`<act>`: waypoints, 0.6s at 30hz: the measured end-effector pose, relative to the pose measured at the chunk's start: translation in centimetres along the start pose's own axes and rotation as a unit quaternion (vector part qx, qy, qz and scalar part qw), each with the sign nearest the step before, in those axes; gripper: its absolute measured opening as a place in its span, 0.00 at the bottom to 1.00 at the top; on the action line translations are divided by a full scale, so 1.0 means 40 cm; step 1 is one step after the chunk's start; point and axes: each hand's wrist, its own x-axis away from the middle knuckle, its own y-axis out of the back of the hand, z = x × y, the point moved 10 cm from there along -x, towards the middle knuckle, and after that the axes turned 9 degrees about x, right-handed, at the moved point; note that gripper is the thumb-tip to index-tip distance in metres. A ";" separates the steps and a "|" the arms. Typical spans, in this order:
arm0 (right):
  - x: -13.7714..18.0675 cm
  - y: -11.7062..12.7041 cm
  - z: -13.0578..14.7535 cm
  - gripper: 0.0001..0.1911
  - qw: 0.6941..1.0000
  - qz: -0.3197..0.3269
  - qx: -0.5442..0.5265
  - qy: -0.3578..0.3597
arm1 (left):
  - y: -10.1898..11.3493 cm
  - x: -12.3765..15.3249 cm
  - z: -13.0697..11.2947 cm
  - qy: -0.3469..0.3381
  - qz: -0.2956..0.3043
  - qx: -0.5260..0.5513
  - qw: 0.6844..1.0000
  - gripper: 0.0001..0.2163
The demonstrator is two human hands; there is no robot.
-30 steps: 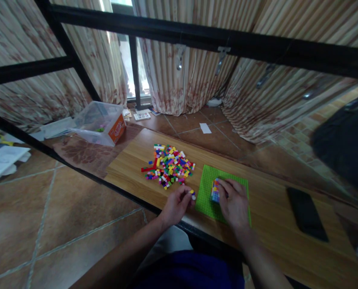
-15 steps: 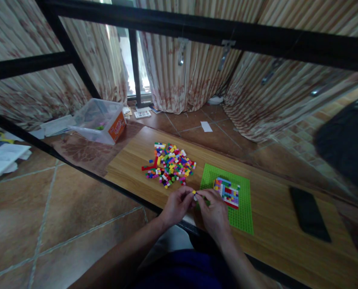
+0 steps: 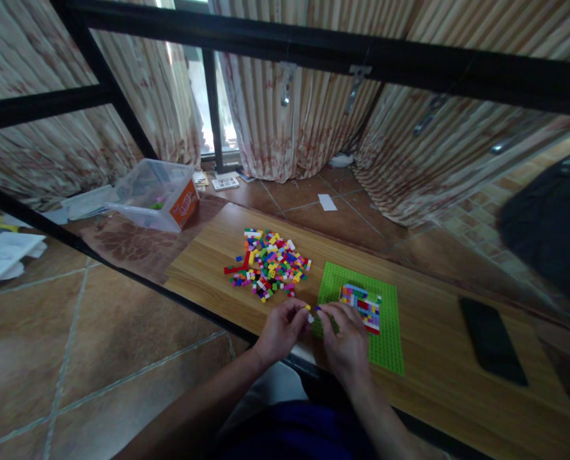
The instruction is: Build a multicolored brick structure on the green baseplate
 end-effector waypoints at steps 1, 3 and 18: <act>-0.014 0.013 -0.017 0.13 1.000 0.000 0.011 0.004 | -0.001 -0.001 0.001 0.001 0.004 0.003 1.000 0.14; -0.044 0.049 -0.062 0.15 0.999 -0.022 0.044 0.001 | -0.002 -0.003 0.004 -0.002 0.011 0.004 1.000 0.14; -0.108 0.035 -0.130 0.16 0.984 0.012 0.166 0.063 | -0.005 -0.001 0.010 0.000 0.026 -0.021 0.999 0.12</act>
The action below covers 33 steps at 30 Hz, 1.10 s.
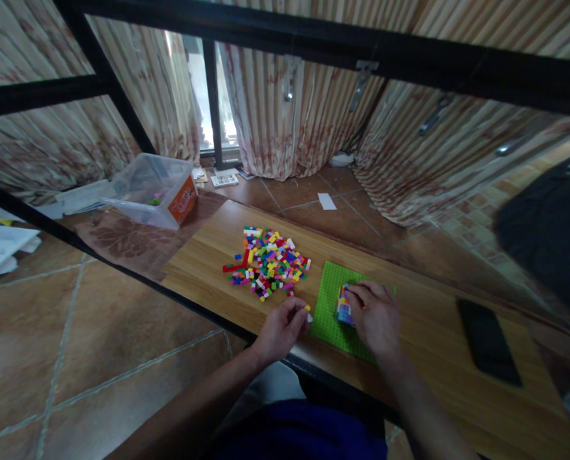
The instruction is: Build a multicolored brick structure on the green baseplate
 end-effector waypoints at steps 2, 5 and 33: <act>0.002 -0.004 0.000 0.15 1.000 0.007 0.012 0.003 | 0.001 0.000 0.000 -0.004 0.001 -0.008 1.000 0.12; 0.010 -0.009 -0.007 0.14 1.000 0.005 0.020 -0.007 | 0.001 0.001 -0.001 -0.008 0.002 -0.018 1.000 0.12; 0.060 -0.014 0.027 0.19 0.996 -0.005 0.081 0.030 | -0.001 0.003 0.006 -0.007 0.007 -0.031 0.999 0.10</act>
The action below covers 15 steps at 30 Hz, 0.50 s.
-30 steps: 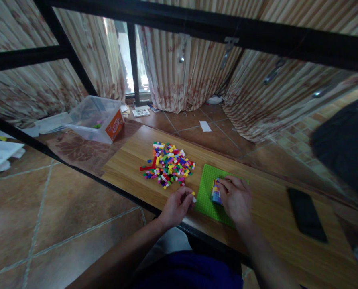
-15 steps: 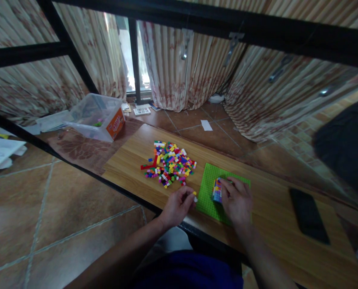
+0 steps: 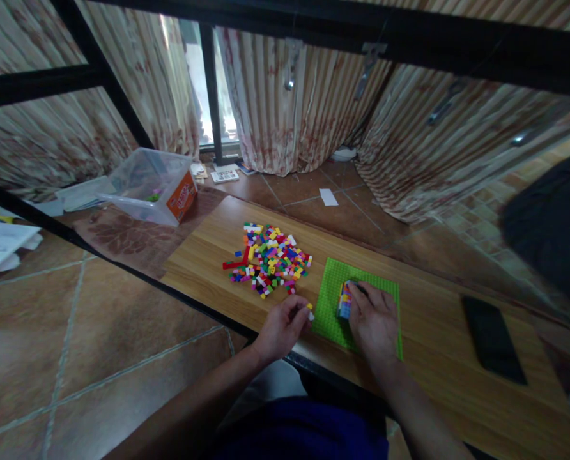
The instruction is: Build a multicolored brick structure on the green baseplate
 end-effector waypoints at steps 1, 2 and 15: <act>0.000 -0.002 0.002 0.19 1.000 0.003 -0.003 0.004 | 0.001 0.000 0.003 0.000 0.001 -0.002 1.000 0.10; 0.001 -0.003 0.003 0.20 1.000 0.006 -0.006 0.007 | 0.001 0.000 0.005 -0.001 0.001 -0.003 1.000 0.10; -0.010 0.002 -0.005 0.21 0.997 0.021 -0.070 -0.034 | 0.001 -0.002 -0.013 -0.025 0.003 -0.019 1.000 0.11</act>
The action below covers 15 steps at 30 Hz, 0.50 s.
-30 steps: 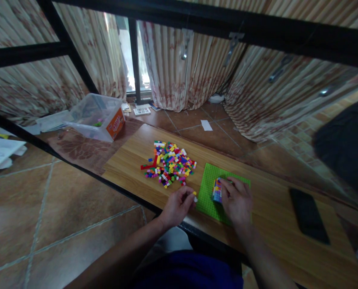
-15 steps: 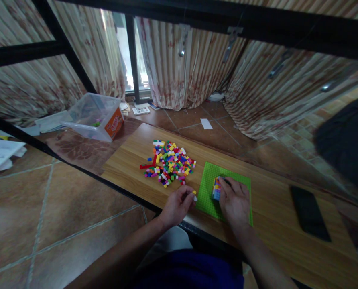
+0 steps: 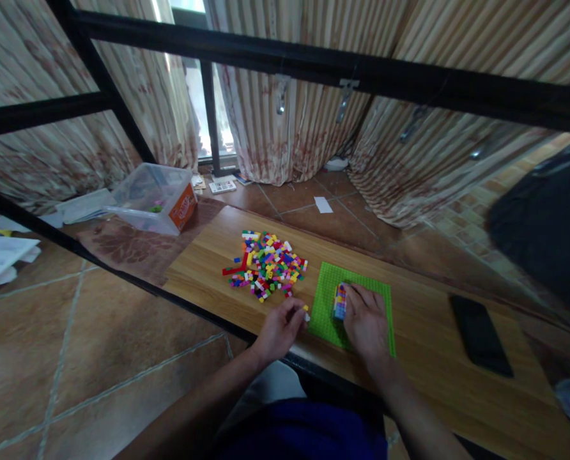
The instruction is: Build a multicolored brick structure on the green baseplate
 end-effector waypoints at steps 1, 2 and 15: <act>-0.001 0.004 -0.007 0.21 1.000 -0.008 -0.010 -0.013 | -0.001 0.000 -0.003 -0.004 0.004 0.000 1.000 0.11; 0.001 0.010 -0.015 0.21 0.999 -0.018 -0.020 -0.030 | -0.002 0.000 -0.006 -0.009 0.006 0.001 1.000 0.11; 0.064 -0.007 0.152 0.14 0.959 0.066 -0.256 -0.105 | -0.013 0.013 -0.021 -0.031 0.054 0.033 0.998 0.14</act>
